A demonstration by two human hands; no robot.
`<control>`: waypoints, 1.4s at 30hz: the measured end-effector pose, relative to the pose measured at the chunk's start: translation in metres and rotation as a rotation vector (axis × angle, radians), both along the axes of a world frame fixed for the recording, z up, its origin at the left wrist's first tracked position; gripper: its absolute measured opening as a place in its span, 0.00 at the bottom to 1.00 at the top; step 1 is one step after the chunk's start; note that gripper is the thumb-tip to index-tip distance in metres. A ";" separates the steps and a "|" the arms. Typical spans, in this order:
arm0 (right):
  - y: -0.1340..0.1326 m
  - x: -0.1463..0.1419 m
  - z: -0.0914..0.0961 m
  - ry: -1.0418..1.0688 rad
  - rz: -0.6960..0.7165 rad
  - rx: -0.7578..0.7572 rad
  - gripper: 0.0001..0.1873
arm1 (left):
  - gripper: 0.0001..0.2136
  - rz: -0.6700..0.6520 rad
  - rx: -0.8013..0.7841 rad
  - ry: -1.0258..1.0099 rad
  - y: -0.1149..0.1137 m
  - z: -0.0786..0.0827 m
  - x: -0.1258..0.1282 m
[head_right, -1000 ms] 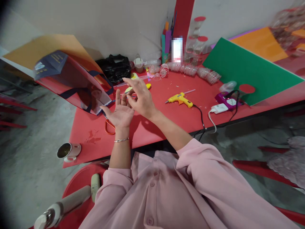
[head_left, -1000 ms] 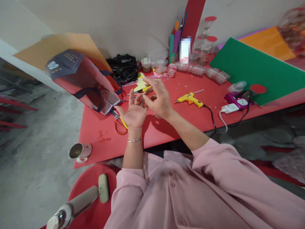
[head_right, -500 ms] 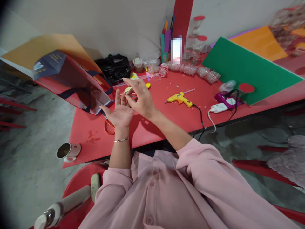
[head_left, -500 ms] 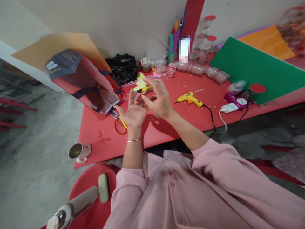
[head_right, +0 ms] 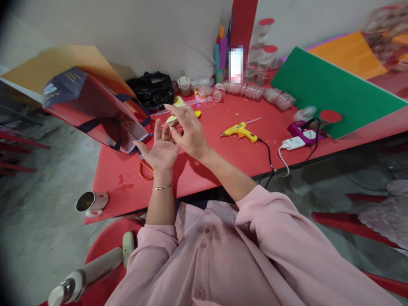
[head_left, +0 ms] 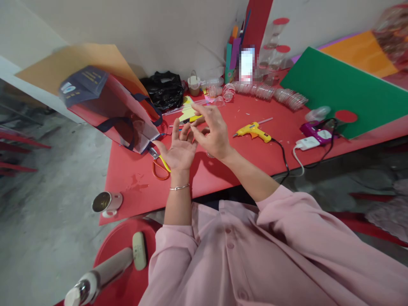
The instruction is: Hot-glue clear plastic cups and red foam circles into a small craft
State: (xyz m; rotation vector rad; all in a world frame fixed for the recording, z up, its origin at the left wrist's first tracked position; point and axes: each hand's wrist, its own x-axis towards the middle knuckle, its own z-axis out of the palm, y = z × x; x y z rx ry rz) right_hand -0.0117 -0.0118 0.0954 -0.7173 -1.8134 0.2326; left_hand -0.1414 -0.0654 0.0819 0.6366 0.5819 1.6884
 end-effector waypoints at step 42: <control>-0.001 0.004 0.003 0.006 0.023 -0.126 0.36 | 0.38 -0.010 0.031 0.037 0.002 -0.005 0.001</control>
